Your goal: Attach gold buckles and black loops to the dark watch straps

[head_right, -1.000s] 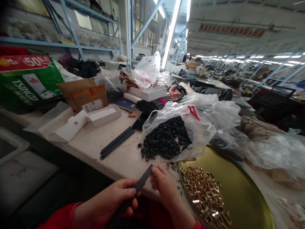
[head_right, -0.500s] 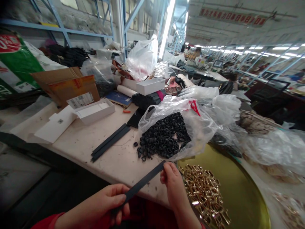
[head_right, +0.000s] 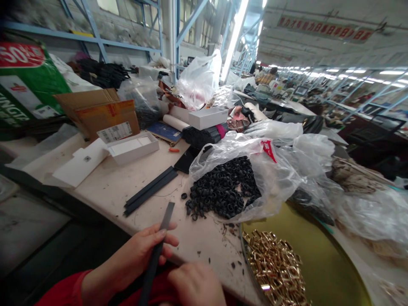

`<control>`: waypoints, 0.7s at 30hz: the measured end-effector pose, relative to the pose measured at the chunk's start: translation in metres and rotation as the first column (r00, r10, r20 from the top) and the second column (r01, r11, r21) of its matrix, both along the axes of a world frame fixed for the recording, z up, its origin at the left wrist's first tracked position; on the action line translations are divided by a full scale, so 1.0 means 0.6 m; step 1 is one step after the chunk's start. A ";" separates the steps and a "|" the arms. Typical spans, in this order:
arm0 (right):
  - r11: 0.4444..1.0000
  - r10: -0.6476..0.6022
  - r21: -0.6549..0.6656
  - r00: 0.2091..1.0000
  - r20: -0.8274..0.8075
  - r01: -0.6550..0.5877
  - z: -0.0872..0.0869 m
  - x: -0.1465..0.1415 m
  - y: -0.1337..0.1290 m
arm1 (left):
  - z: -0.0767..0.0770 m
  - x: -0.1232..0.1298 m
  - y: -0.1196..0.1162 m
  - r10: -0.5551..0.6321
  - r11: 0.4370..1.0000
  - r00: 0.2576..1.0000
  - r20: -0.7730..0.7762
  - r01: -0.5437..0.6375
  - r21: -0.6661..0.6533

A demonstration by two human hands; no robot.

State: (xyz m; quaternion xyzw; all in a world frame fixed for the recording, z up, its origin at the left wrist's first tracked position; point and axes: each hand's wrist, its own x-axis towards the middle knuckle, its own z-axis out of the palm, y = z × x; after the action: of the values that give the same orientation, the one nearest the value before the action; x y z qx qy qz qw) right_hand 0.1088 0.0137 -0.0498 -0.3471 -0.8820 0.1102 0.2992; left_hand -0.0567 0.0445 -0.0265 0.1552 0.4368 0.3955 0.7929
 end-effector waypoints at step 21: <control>0.330 -0.788 -0.901 0.443 -0.427 -0.281 0.006 0.037 0.041 | -0.002 0.019 -0.034 -0.246 0.852 0.829 -0.503 0.432 0.295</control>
State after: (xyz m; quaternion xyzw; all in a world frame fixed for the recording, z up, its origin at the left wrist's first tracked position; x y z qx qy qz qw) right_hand 0.1312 0.0384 -0.0465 -0.5067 -0.3005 0.6645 0.4597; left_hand -0.0451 0.0239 -0.0279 0.4759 0.4820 0.2785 0.6809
